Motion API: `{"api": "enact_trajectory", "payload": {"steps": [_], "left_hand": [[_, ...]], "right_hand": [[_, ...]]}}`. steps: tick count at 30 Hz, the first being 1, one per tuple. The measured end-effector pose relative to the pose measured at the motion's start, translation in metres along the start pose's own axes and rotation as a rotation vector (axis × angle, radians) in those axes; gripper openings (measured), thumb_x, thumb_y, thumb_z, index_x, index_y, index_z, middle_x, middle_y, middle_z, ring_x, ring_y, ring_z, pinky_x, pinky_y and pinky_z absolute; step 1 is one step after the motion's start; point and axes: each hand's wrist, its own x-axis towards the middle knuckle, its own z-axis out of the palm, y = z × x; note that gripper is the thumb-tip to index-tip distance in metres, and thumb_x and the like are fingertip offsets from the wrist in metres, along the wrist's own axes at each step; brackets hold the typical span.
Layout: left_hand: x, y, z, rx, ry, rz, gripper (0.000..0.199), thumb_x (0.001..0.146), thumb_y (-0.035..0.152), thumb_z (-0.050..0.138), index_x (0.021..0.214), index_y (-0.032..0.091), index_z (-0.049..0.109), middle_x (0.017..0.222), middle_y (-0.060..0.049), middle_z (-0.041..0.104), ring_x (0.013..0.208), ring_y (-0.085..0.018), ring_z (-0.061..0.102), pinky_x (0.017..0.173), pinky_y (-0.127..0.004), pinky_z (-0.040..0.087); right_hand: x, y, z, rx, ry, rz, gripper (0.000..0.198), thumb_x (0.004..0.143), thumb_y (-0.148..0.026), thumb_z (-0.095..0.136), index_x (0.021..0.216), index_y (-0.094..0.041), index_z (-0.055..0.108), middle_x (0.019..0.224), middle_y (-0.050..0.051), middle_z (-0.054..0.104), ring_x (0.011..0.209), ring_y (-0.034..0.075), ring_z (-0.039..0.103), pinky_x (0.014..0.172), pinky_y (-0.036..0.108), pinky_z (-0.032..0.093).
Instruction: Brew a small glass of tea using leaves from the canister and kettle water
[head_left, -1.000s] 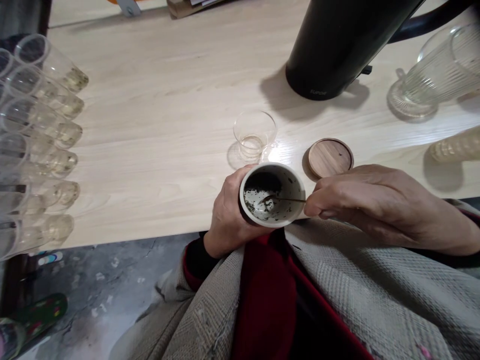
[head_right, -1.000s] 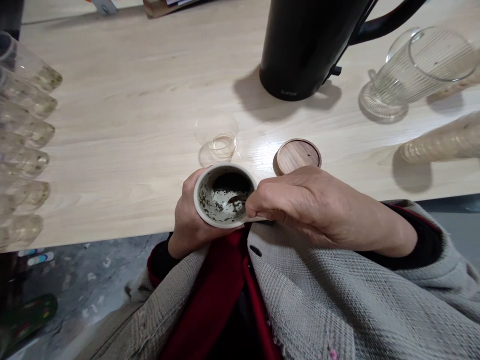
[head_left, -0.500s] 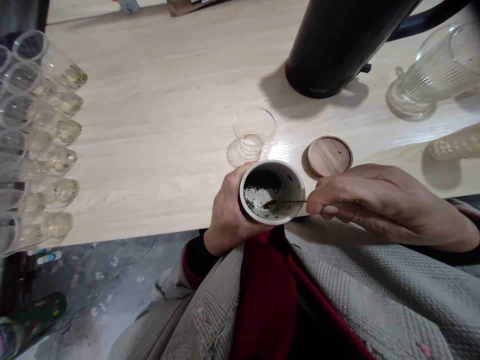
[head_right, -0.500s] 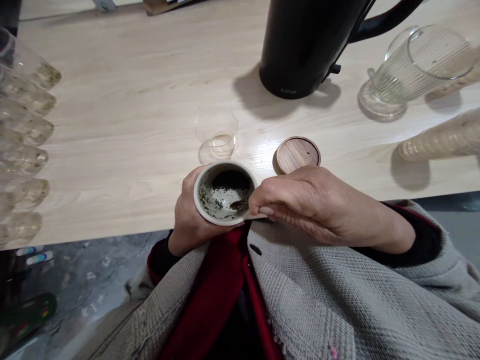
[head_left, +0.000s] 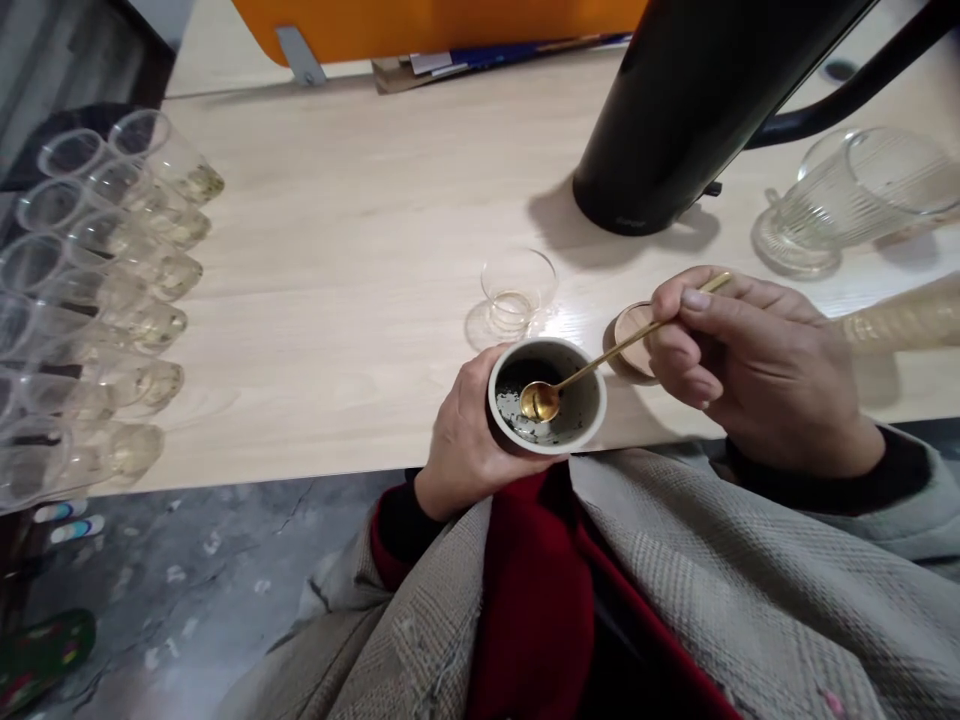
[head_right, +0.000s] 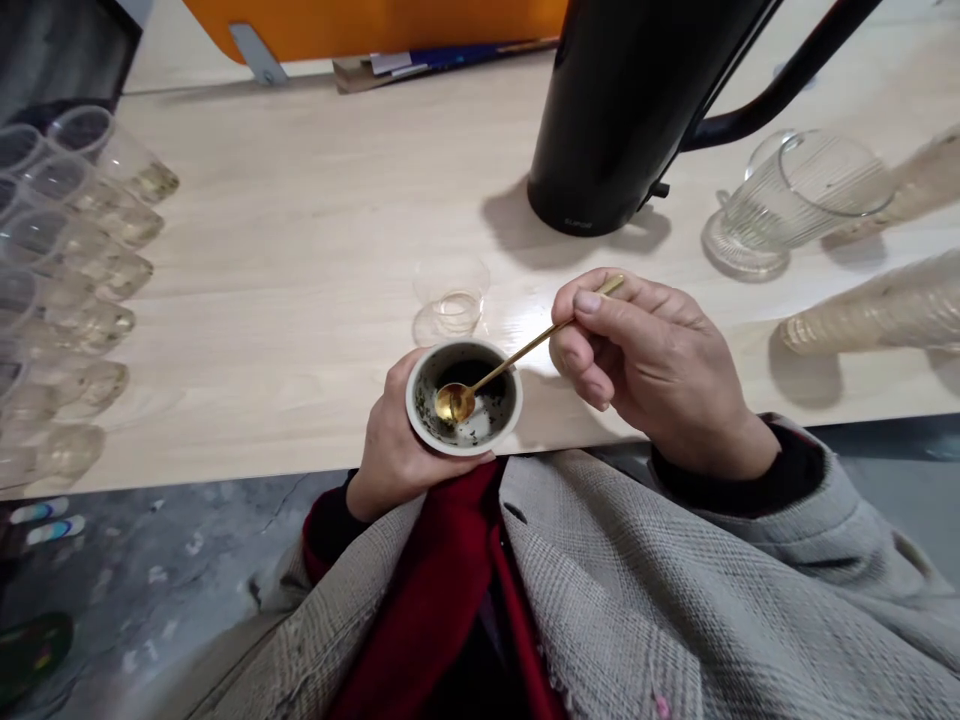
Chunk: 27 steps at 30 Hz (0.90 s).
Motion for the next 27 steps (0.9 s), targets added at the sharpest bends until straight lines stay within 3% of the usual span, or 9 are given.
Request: {"api": "enact_trajectory", "payload": {"steps": [8,11,14,17,20,27], "left_hand": [[0.000,-0.004,0.001,-0.004,0.018,0.012,0.106,0.068,0.066,0.093,0.152,0.026,0.043,0.140,-0.015,0.066,0.128,-0.036,0.069,0.106,-0.054,0.060],[-0.001,-0.005,0.001,0.017,0.012,0.008,0.105,0.067,0.065,0.094,0.151,0.025,0.044,0.141,-0.016,0.066,0.129,-0.036,0.068,0.107,-0.055,0.060],[-0.001,-0.005,0.002,0.011,0.015,0.012,0.105,0.066,0.064,0.094,0.150,0.025,0.045,0.140,-0.016,0.066,0.128,-0.037,0.069,0.106,-0.056,0.060],[-0.001,-0.005,0.002,0.005,0.013,0.003,0.105,0.066,0.063,0.095,0.150,0.026,0.045,0.141,-0.016,0.066,0.129,-0.037,0.068,0.106,-0.056,0.060],[-0.001,-0.005,0.001,0.009,0.010,-0.005,0.103,0.067,0.062,0.095,0.150,0.025,0.045,0.141,-0.016,0.065,0.129,-0.037,0.068,0.106,-0.056,0.060],[-0.001,-0.001,0.000,-0.019,-0.017,-0.063,0.102,0.069,0.061,0.094,0.151,0.024,0.045,0.144,-0.016,0.064,0.134,-0.037,0.065,0.111,-0.056,0.057]], "right_hand": [[0.012,-0.010,0.000,0.041,0.174,-0.138,0.008,0.095,-0.022,0.072,0.087,-0.019,0.069,0.061,-0.004,0.055,0.042,0.006,0.044,0.038,0.020,0.033],[0.009,-0.016,0.005,0.019,0.244,-0.275,0.009,0.097,-0.017,0.067,0.089,-0.020,0.071,0.065,-0.002,0.057,0.047,0.008,0.049,0.040,0.023,0.036],[0.003,-0.012,0.013,-0.068,0.318,-0.503,0.015,0.102,-0.018,0.061,0.093,-0.023,0.073,0.070,-0.001,0.059,0.053,0.010,0.055,0.045,0.026,0.042],[0.005,0.003,0.015,-0.322,0.196,-0.617,0.015,0.105,-0.022,0.061,0.102,-0.027,0.075,0.075,-0.002,0.064,0.059,0.011,0.061,0.053,0.027,0.049],[0.013,0.018,0.010,-0.572,0.011,-0.611,0.012,0.105,-0.024,0.062,0.106,-0.025,0.075,0.074,-0.002,0.066,0.059,0.010,0.062,0.055,0.026,0.051],[0.012,0.022,0.004,-0.527,0.127,-0.713,0.015,0.105,-0.024,0.062,0.107,-0.027,0.076,0.077,-0.002,0.067,0.059,0.011,0.063,0.054,0.026,0.052]]}}
